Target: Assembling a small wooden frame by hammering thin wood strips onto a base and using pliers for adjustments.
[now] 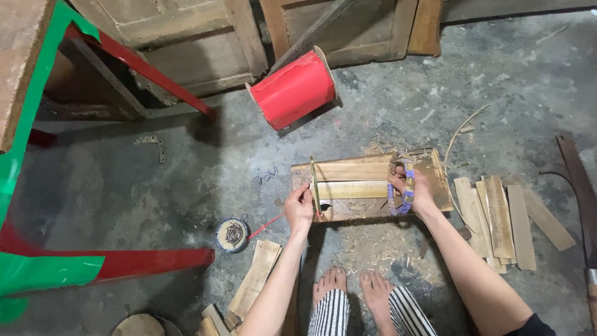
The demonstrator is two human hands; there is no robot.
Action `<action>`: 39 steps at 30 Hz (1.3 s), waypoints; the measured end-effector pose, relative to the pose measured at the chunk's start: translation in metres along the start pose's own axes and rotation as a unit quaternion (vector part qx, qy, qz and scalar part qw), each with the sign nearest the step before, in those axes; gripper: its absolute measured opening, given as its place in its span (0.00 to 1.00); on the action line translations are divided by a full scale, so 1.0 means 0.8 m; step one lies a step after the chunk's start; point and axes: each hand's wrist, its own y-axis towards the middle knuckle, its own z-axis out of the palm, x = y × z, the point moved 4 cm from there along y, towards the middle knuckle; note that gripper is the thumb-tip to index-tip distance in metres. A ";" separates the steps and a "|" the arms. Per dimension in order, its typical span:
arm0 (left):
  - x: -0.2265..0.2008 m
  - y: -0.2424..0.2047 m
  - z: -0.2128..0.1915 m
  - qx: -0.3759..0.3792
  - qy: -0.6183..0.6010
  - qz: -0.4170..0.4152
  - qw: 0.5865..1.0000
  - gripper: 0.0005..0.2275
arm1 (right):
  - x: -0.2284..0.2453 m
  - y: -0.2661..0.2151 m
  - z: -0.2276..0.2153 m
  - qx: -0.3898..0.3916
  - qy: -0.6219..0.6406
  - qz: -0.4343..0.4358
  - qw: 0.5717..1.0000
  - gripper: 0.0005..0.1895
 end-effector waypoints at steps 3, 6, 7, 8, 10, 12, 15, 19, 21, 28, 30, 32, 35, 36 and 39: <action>0.000 0.001 0.001 0.021 0.003 0.023 1.000 0.11 | 0.015 -0.010 -0.002 0.001 -0.001 0.000 1.000 0.25; 0.006 0.003 0.005 0.034 0.011 0.033 0.999 0.13 | 0.024 -0.015 0.001 0.002 0.000 -0.001 1.000 0.24; 0.007 0.001 0.005 0.038 0.015 0.034 0.999 0.14 | 0.027 -0.019 0.001 0.001 0.000 -0.004 1.000 0.24; 0.007 0.002 0.006 0.038 0.015 0.033 0.999 0.14 | 0.025 -0.018 0.002 0.002 0.000 -0.004 1.000 0.24; 0.006 0.004 0.006 0.036 0.012 0.030 0.999 0.14 | 0.021 -0.016 0.003 0.000 -0.008 -0.010 1.000 0.24; 0.005 0.001 0.007 0.031 0.015 0.028 0.999 0.14 | 0.032 -0.022 0.003 -0.001 -0.019 -0.014 1.000 0.23; 0.010 0.001 0.008 0.024 0.020 0.020 0.999 0.15 | 0.039 -0.026 0.005 -0.001 -0.031 -0.022 0.999 0.22; 0.002 -0.004 0.003 0.018 0.021 0.014 1.000 0.14 | 0.023 -0.019 0.003 -0.001 -0.028 -0.029 0.999 0.22; 0.009 -0.001 0.006 0.010 0.012 0.010 1.000 0.14 | 0.033 -0.026 0.006 -0.005 -0.039 -0.040 0.998 0.21; 0.015 0.002 0.010 0.002 0.003 0.020 1.000 0.16 | 0.067 -0.044 0.009 -0.007 -0.081 -0.080 0.993 0.19; 0.012 0.001 0.009 0.002 0.003 0.015 1.000 0.15 | 0.070 -0.046 0.009 -0.009 -0.088 -0.083 0.993 0.19; 0.007 0.001 0.009 0.002 0.003 0.011 1.000 0.15 | 0.068 -0.044 0.008 -0.012 -0.095 -0.086 0.992 0.19; -0.001 -0.003 0.008 -0.010 -0.016 0.006 1.000 0.14 | 0.059 -0.040 0.006 -0.009 -0.114 -0.071 0.991 0.19; -0.002 -0.005 0.008 -0.013 -0.018 0.011 1.000 0.14 | 0.058 -0.040 0.007 -0.008 -0.109 -0.066 0.992 0.20; 0.000 -0.002 0.009 -0.018 -0.010 0.027 0.999 0.14 | 0.060 -0.039 0.008 -0.011 -0.101 -0.059 0.993 0.21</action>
